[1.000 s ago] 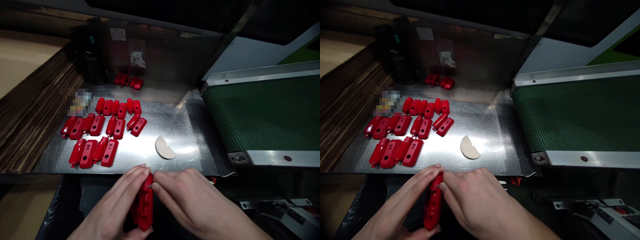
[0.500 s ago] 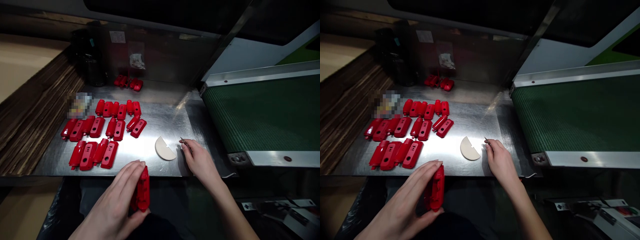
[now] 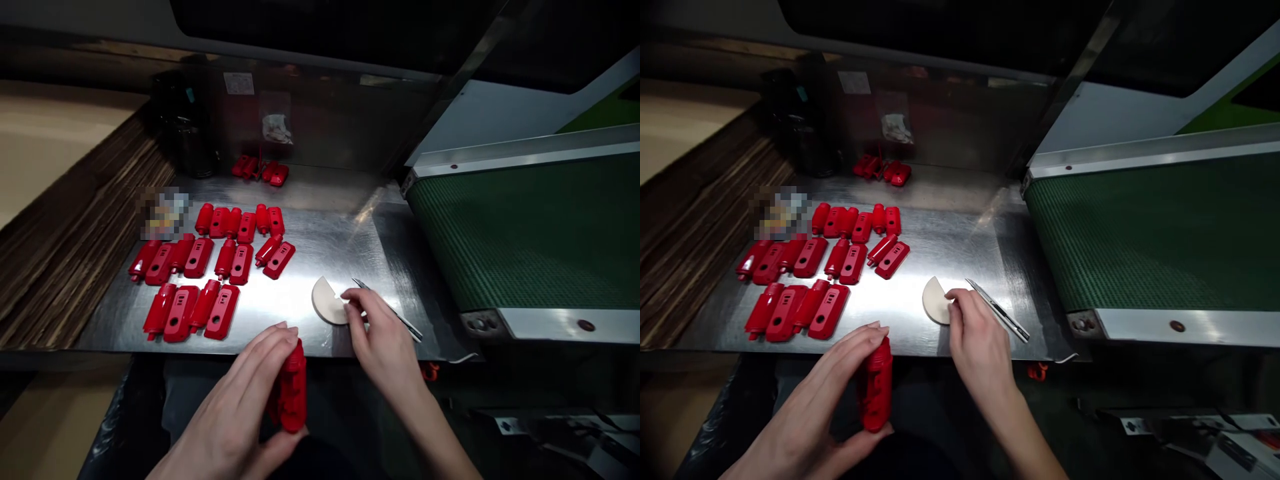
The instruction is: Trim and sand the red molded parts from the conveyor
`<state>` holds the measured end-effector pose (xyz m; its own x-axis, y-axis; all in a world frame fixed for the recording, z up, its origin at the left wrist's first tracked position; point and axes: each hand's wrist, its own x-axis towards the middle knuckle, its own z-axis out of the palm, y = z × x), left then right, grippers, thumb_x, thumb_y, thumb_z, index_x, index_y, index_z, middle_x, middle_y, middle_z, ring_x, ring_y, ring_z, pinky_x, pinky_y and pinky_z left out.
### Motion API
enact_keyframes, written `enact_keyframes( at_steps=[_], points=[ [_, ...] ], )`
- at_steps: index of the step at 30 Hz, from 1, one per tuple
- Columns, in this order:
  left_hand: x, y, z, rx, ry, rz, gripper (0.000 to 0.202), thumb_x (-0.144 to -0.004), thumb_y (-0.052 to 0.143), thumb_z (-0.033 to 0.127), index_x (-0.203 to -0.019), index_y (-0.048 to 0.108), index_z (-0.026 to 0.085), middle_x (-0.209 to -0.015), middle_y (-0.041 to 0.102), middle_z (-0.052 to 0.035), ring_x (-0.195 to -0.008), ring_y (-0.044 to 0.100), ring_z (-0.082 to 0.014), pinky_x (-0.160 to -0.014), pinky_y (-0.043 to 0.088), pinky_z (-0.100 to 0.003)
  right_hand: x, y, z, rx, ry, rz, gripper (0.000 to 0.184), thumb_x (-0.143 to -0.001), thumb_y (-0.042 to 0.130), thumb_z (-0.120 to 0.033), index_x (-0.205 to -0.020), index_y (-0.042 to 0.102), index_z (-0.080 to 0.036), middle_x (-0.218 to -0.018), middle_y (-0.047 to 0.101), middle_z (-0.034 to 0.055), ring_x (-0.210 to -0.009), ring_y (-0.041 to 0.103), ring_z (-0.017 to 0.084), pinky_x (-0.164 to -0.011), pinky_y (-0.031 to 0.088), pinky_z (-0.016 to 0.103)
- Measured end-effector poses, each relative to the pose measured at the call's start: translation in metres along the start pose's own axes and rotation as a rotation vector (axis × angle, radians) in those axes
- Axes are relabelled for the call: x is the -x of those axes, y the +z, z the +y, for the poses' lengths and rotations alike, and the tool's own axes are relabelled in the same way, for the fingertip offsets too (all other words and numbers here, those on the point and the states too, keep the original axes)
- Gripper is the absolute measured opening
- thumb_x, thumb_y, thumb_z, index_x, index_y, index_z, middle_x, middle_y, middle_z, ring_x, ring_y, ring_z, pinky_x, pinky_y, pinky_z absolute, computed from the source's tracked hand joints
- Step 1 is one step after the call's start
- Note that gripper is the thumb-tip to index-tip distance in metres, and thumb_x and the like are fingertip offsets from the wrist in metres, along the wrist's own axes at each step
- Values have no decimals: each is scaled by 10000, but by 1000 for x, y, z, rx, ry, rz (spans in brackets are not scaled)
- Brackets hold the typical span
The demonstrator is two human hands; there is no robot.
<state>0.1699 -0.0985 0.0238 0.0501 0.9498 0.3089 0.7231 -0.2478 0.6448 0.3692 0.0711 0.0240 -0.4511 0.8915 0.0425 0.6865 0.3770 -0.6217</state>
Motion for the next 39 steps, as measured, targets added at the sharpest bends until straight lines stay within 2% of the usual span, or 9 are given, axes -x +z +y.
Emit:
enact_keyframes(
  at_steps=[2, 4, 8, 12, 15, 19, 26, 31, 39],
  points=[
    [-1, -2, 0, 42, -19, 17, 843, -967, 695, 149, -1701, 283, 199, -1703, 489, -128, -1601, 438, -245, -1332, 340, -357, -8, 1, 8, 101, 8, 3, 363, -1086, 404, -275, -1365, 621, -192, -1298, 661, 154, -1170, 666, 326, -931, 514, 433],
    [-2, -2, -1, 88, -37, 24, 881, -939, 754, 196, -1692, 298, 224, -1705, 493, -129, -1584, 471, -264, -1304, 384, -357, -14, 3, 8, 216, 29, -66, 353, -1090, 477, -289, -1397, 602, -167, -1315, 659, 172, -1206, 658, 360, -940, 522, 457],
    [-1, 5, -4, 203, -140, 55, 971, -891, 859, 273, -1678, 291, 305, -1721, 478, -139, -1552, 511, -307, -1243, 472, -388, -23, 13, -2, 288, 69, -198, 346, -1019, 708, -334, -1264, 657, -95, -1156, 706, 207, -1045, 706, 419, -827, 531, 465],
    [5, 10, -7, 461, -314, 128, 1005, -808, 964, 327, -1615, 374, 431, -1707, 508, -102, -1486, 594, -325, -1184, 547, -395, -24, 12, -10, 245, 70, -248, 160, -1032, 695, -330, -1039, 667, -173, -1045, 727, 125, -928, 725, 334, -762, 511, 386],
    [4, 9, -9, 803, -504, 285, 981, -689, 1044, 349, -1507, 507, 415, -1646, 574, -113, -1417, 655, -347, -1028, 649, -330, -8, 5, -18, 138, 92, -249, 276, -1113, 531, -439, -950, 611, -230, -860, 718, 27, -745, 707, 240, -649, 494, 315],
    [-7, 6, -15, 1124, -624, 563, 1030, -543, 1101, 392, -1436, 591, 332, -1610, 595, -143, -1386, 664, -391, -917, 682, -315, 34, 6, -36, -183, 117, -127, 392, -1114, 422, -556, -1049, 630, -230, -750, 708, 11, -646, 696, 224, -566, 499, 289],
    [-12, 15, -18, 1153, -655, 721, 1034, -502, 1110, 278, -1411, 620, 324, -1579, 627, -124, -1406, 655, -385, -966, 678, -324, 69, 40, -67, -226, -47, -14, 381, -1115, 432, -482, -1283, 594, -180, -631, 685, -12, -477, 657, 222, -460, 401, 307],
    [-6, 25, -29, 1061, -551, 761, 988, -560, 1056, 102, -1412, 623, 349, -1528, 670, -91, -1383, 684, -311, -959, 664, -252, 60, 49, -79, -171, -192, 87, 194, -1110, 402, -315, -1133, 542, -182, -569, 647, -36, -383, 644, 204, -400, 357, 315],
    [-12, 31, -27, 1074, -576, 890, 951, -539, 1064, 115, -1363, 635, 320, -1488, 676, -105, -1298, 729, -279, -930, 670, -250, 52, 45, -82, -88, -282, 111, 181, -1122, 388, -272, -1095, 538, -176, -570, 662, -30, -393, 675, 203, -398, 366, 307]
  ],
)
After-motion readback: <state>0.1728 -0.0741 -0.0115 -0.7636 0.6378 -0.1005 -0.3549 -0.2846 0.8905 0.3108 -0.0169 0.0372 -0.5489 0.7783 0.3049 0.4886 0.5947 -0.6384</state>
